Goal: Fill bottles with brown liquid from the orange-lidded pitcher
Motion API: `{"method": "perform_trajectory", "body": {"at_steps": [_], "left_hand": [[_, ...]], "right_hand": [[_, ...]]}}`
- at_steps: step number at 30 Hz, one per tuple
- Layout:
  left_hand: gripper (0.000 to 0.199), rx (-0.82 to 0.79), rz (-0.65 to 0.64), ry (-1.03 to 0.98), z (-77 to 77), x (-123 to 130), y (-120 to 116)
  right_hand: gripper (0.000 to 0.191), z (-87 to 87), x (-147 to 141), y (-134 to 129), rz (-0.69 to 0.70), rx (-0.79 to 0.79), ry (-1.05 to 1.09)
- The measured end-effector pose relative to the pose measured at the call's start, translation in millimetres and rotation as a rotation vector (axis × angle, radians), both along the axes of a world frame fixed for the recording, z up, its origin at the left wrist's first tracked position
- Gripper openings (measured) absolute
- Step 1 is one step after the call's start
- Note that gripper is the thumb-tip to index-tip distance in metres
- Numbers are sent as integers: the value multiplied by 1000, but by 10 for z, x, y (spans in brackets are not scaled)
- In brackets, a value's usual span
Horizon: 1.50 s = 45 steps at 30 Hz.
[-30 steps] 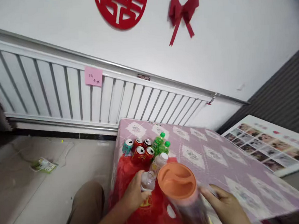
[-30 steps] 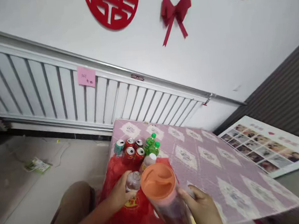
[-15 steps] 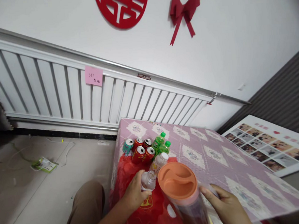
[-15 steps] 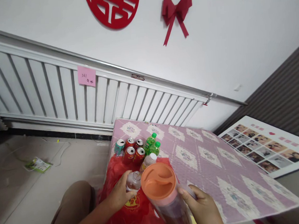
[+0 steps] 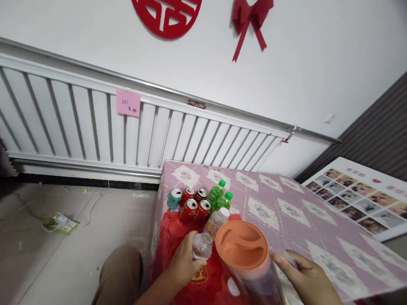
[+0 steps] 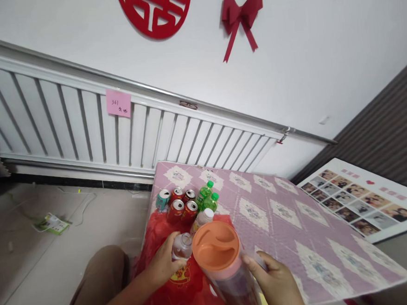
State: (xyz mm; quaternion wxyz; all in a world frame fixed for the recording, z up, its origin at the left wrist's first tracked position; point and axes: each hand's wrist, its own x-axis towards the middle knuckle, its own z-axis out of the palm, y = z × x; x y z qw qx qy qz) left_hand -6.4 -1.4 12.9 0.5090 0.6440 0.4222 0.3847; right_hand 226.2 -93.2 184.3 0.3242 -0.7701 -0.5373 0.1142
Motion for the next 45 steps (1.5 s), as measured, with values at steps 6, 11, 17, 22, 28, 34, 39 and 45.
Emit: {"method": "perform_trajectory", "body": {"at_steps": [6, 11, 17, 22, 28, 34, 39, 45], "left_hand": [[77, -2, -4, 2, -13, 6, 1], [77, 5, -3, -7, -25, 14, 4], [77, 21, 5, -19, -22, 18, 1], [77, 11, 6, -40, -23, 16, 3], [78, 15, -3, -16, -42, 9, 6], [78, 7, 3, 11, 9, 3, 3], [78, 12, -2, 10, -3, 4, 10], [78, 16, -1, -17, -61, 20, 16]], "right_hand": [[40, -6, 10, -1, 9, 1, 10], [37, 71, -74, 7, 21, 36, 15], [36, 108, -116, 12, 25, 36, 23], [35, 103, -108, 15, 23, 36, 11], [37, 92, -105, 14, 15, 36, 24], [39, 25, -40, 8, -2, -16, 30], [41, 31, -54, 15, -2, -23, 22], [41, 72, -96, 13, 16, 4, 20]]}}
